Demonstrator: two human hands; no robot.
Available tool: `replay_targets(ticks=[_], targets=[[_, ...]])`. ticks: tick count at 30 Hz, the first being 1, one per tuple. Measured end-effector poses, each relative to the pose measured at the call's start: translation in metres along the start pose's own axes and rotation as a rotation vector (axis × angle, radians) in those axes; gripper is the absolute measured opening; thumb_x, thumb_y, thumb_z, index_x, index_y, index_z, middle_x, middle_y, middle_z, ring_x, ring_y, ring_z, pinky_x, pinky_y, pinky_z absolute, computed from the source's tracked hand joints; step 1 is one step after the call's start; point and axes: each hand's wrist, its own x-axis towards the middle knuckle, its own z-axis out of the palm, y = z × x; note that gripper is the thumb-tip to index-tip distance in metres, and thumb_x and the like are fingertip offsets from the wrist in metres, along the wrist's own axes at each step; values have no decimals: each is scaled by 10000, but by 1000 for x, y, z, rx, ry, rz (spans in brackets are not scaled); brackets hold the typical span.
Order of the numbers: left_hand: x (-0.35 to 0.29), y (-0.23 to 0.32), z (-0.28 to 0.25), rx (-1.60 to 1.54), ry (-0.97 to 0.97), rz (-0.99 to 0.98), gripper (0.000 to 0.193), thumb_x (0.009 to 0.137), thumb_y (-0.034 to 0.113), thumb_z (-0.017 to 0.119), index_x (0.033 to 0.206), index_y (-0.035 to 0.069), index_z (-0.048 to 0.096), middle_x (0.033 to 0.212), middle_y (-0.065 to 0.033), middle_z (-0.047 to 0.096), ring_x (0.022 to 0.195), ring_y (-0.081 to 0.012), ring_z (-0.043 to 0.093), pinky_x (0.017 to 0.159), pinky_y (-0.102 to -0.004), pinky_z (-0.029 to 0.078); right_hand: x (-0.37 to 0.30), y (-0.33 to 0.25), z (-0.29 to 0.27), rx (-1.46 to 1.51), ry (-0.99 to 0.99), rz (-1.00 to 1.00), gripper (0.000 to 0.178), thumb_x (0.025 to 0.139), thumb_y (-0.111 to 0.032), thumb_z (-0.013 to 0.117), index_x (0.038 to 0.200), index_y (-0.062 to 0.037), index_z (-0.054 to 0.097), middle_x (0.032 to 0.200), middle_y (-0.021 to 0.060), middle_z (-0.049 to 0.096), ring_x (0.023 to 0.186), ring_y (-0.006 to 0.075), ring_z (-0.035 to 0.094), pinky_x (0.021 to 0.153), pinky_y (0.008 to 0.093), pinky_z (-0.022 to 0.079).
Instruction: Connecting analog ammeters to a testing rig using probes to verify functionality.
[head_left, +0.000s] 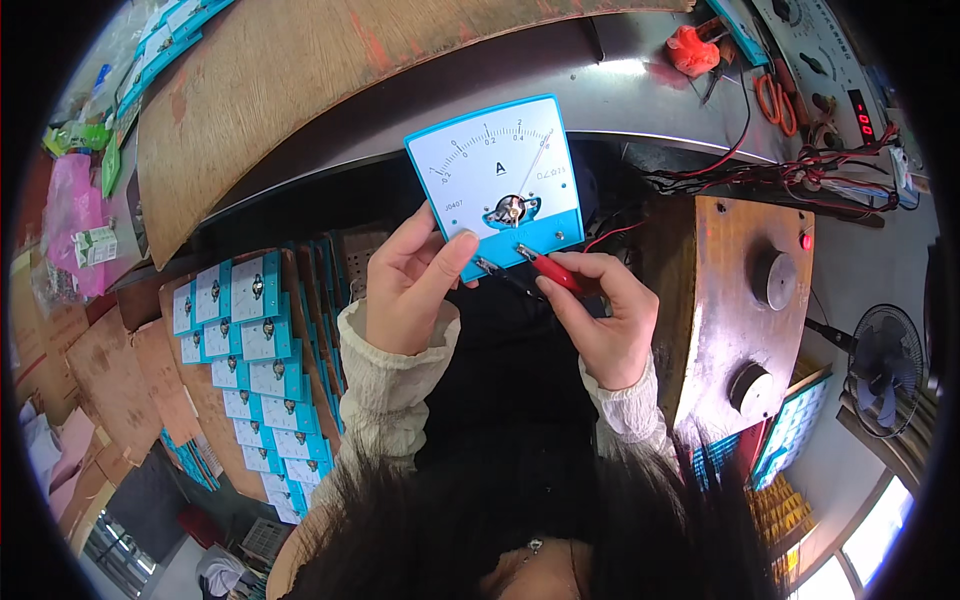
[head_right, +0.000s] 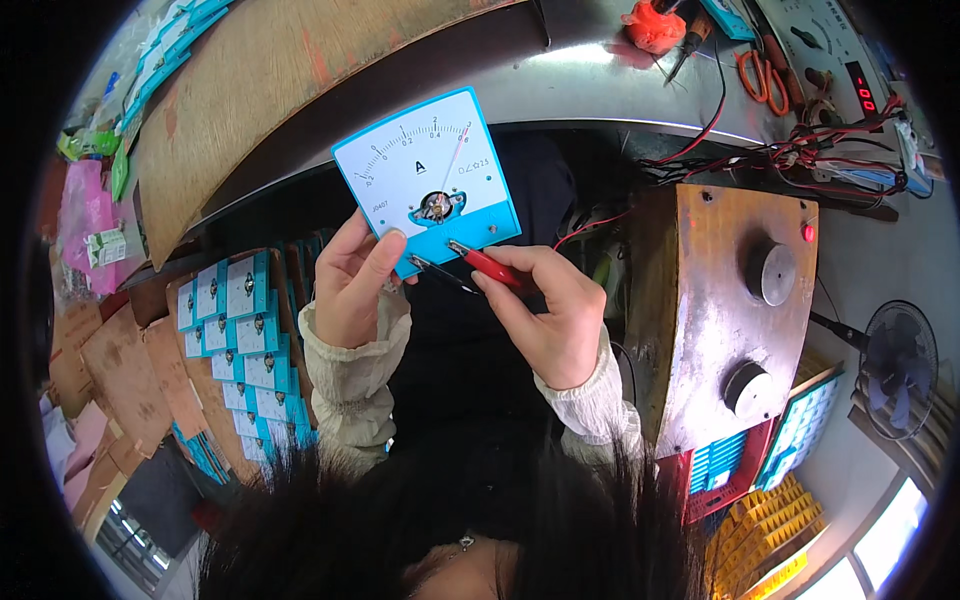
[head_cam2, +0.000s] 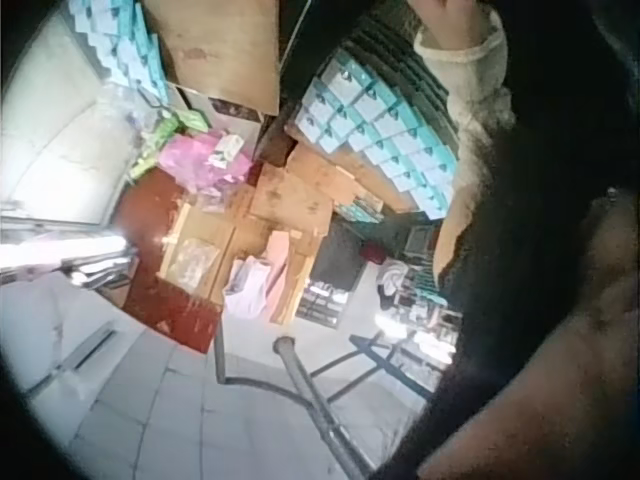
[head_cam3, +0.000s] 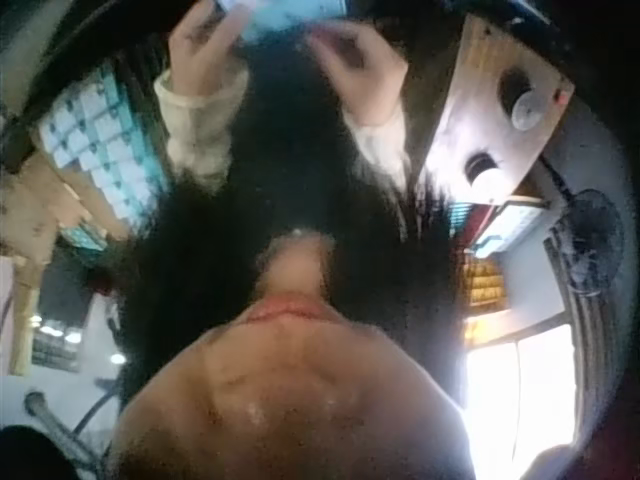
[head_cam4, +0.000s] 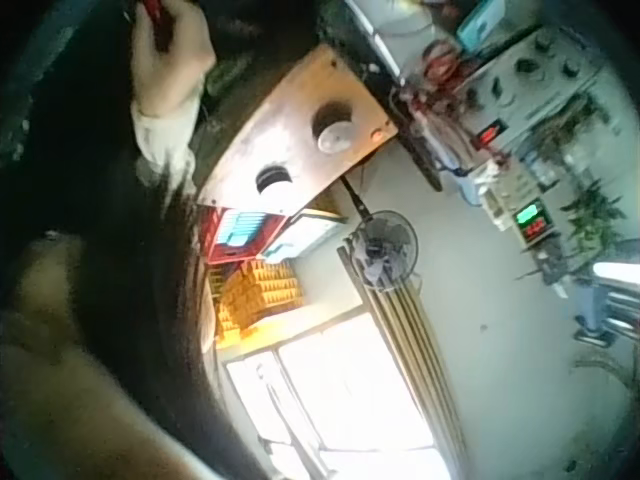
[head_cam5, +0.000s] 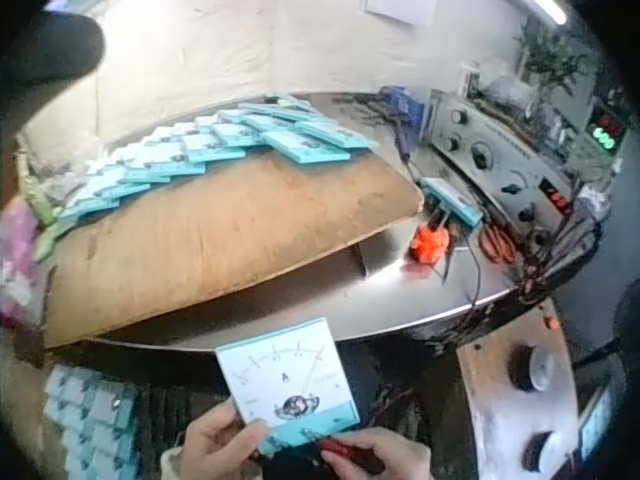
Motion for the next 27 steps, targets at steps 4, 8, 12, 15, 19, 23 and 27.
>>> replay_targets(ticks=[4, 8, 12, 15, 19, 23, 27], targets=[[0, -1, 0, -7, 18, 7, 449, 924, 118, 613, 1329, -19, 480, 1044, -60, 652, 789, -66, 557, 647, -210, 431, 1, -2, 0, -18, 21, -27, 213, 774, 20, 732, 976, 19, 665, 865, 106, 681, 757, 139, 670, 675, 241, 536], [0, -2, 0, 5, 21, -10, 463, 916, 130, 627, 1331, -16, 481, 1019, -46, 657, 756, -52, 545, 625, -197, 412, 0, -1, -1, -13, 23, -22, 211, 770, 22, 734, 970, 19, 665, 863, 108, 680, 749, 149, 671, 668, 243, 534], [7, -5, 12, 19, 14, 7, 451, 915, 134, 628, 1318, -16, 492, 1000, -43, 659, 736, -52, 542, 614, -193, 407, 0, 2, -11, 12, 47, -10, 212, 765, 22, 738, 962, 24, 662, 855, 113, 676, 744, 158, 673, 662, 248, 533], [12, -5, 22, 5, -26, -4, 425, 919, 125, 615, 1304, -16, 503, 986, -44, 658, 732, -58, 547, 614, -194, 413, -1, 7, -21, 3, 77, -9, 218, 759, 19, 744, 960, 24, 660, 843, 116, 672, 735, 161, 674, 653, 248, 533], [20, -1, 40, 18, -77, -21, 411, 923, 105, 593, 1304, -20, 500, 975, -44, 656, 731, -62, 552, 618, -197, 426, 0, 5, -35, -32, 154, -30, 220, 736, -1, 771, 932, 6, 670, 812, 99, 667, 685, 150, 664, 606, 243, 520], [17, 0, 46, 63, -49, 43, 431, 929, 80, 576, 1333, -28, 472, 994, -48, 649, 761, -61, 556, 632, -208, 446, -2, 12, -41, -154, 101, -174, 185, 740, -8, 774, 896, -4, 675, 754, 80, 654, 644, 144, 632, 574, 257, 495], [13, 4, 44, -43, 107, 169, 407, 941, 65, 552, 1316, -51, 446, 1027, -72, 644, 823, -79, 585, 654, -218, 473, -23, 16, -56, 322, 358, 127, 98, 886, 21, 609, 983, 11, 608, 910, 110, 676, 712, 110, 618, 608, 196, 497]])
